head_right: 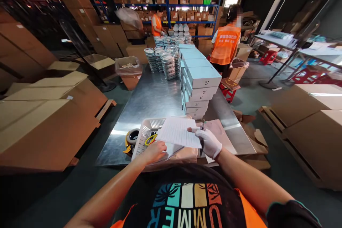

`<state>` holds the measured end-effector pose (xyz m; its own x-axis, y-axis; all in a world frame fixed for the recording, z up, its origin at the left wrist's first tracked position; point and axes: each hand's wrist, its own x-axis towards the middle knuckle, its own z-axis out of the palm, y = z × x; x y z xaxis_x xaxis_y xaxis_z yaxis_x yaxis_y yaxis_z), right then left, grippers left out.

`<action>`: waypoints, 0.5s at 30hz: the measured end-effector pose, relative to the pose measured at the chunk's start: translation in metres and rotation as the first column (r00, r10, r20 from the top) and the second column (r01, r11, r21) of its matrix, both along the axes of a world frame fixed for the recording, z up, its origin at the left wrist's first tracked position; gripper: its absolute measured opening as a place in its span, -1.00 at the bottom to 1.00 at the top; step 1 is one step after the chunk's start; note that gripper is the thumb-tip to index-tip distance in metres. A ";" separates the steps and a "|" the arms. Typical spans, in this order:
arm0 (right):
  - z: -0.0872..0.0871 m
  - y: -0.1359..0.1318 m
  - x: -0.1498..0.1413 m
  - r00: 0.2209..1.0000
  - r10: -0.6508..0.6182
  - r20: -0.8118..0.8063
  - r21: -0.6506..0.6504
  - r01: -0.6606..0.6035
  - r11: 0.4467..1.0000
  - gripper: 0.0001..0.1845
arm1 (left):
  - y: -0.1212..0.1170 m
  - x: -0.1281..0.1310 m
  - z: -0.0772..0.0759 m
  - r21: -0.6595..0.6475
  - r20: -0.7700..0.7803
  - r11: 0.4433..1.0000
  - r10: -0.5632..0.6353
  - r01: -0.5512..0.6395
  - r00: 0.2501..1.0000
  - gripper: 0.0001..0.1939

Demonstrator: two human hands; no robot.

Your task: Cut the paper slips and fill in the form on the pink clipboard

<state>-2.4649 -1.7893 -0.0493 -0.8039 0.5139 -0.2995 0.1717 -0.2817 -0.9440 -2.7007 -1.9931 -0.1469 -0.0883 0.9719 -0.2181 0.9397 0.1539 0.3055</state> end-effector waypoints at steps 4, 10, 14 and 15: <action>-0.002 -0.012 0.017 0.980 0.191 0.051 -0.201 -0.177 0.963 -0.57 | 0.011 0.011 0.001 -0.004 -0.010 0.995 0.104 -0.104 0.995 -0.75; -0.014 -0.006 0.053 0.940 0.295 0.173 -0.068 -0.287 0.955 -0.47 | 0.048 0.038 0.004 0.012 -0.069 0.979 0.204 -0.204 0.977 -0.84; -0.013 -0.003 0.055 0.892 0.376 0.249 -0.067 -0.371 0.926 -0.47 | 0.057 0.025 0.018 0.069 -0.121 0.968 0.249 -0.242 0.961 -0.87; -0.013 -0.005 0.052 0.888 0.382 0.256 -0.073 -0.376 0.924 -0.48 | 0.057 0.018 0.023 0.092 -0.129 0.963 0.265 -0.254 0.956 -0.86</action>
